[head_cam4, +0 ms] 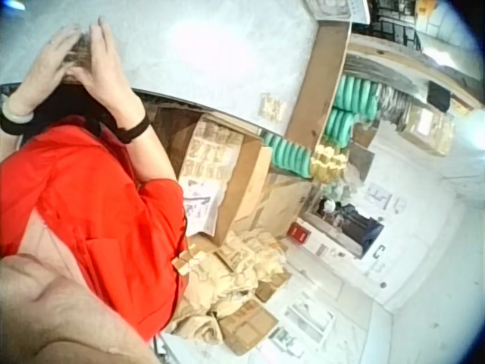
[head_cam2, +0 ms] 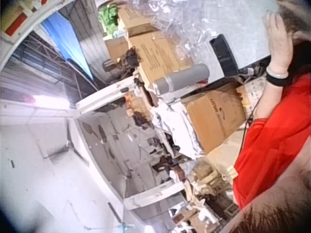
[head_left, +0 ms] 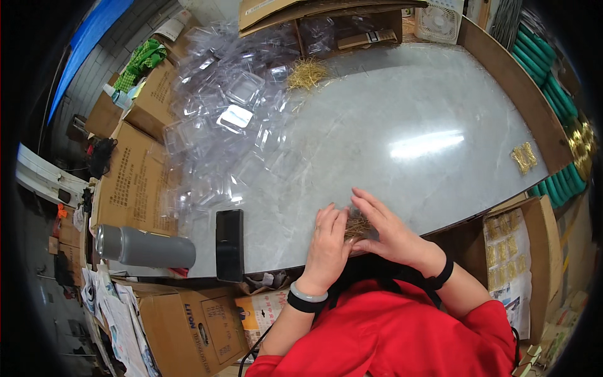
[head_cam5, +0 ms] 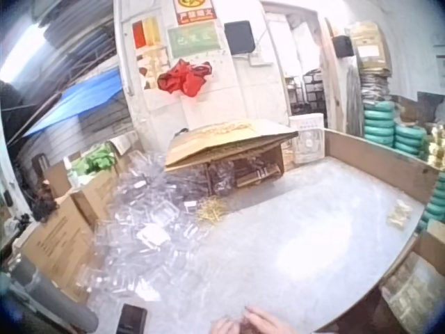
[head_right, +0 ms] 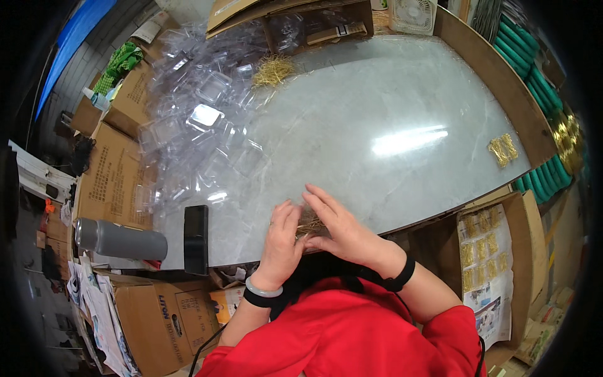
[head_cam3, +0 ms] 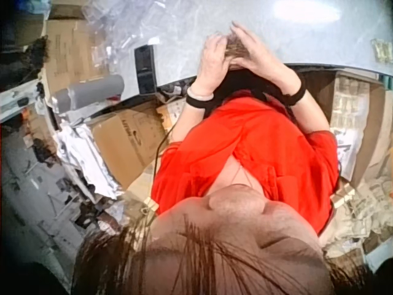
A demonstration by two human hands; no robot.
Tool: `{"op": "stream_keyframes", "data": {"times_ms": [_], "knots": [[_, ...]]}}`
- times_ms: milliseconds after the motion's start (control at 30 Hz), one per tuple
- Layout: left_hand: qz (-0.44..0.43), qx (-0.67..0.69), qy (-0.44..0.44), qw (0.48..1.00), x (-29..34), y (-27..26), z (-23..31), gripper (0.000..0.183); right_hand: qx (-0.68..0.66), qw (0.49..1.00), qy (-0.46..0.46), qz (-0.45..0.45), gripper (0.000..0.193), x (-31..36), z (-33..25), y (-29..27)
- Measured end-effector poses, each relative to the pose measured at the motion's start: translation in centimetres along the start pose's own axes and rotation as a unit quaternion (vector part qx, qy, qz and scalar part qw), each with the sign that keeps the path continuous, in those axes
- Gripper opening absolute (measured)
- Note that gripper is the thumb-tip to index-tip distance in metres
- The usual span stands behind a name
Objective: The recorder is sorting and counting small gold-colored metal components on a workbench.
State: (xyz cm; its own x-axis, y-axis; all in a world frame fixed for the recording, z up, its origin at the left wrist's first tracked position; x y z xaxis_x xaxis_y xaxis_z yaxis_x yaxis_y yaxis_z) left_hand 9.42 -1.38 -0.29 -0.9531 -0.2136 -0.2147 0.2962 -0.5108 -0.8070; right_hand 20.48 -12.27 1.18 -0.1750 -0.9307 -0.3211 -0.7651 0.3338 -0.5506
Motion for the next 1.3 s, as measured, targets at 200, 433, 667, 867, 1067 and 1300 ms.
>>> {"op": "stream_keyframes", "data": {"times_ms": [200, 433, 667, 867, 1067, 1300], "knots": [[0.01, 0.013, 0.013, 1.0, 0.1, -0.1, 0.1, 0.076, 0.061, 0.997, 0.045, -0.033, 0.083, 0.8, 0.1, 0.7], [-0.022, 0.143, 0.0, 0.989, 0.2, -2.4, 0.2, 0.083, 0.205, 0.977, 0.04, -0.041, 0.066, -0.7, -0.8, -0.5], [0.021, -0.041, -0.107, 0.993, 2.1, -4.1, 0.2, 0.049, 0.261, 0.96, -0.033, -0.094, 0.059, 0.0, -0.5, 1.5], [0.0, 0.021, -0.121, 0.992, 2.4, -3.5, -0.7, 0.033, 0.219, 0.972, -0.012, -0.09, 0.047, -0.1, -1.5, 1.1], [0.005, 0.199, -0.094, 0.975, 1.0, -3.3, 0.4, 0.042, 0.242, 0.967, -0.031, -0.074, 0.047, -0.3, -1.2, 1.2], [-0.086, 0.001, -0.025, 0.996, -0.4, -4.1, 0.6, 0.057, 0.173, 0.983, -0.019, -0.062, 0.051, 0.0, -0.5, 0.8]]}}
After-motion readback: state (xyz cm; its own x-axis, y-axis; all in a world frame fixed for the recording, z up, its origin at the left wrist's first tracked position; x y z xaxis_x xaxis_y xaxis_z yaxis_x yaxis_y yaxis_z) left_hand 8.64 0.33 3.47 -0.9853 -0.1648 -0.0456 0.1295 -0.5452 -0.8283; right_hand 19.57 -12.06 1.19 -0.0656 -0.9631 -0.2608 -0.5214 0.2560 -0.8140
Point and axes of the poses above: each hand's wrist, its own x-axis away from the middle knuckle, its own y-axis out of the palm, z = x × y, the point moved 5 cm from there along -x, towards the middle knuckle, and after that the axes turned 8 degrees about -z, right-handed, at the moved point
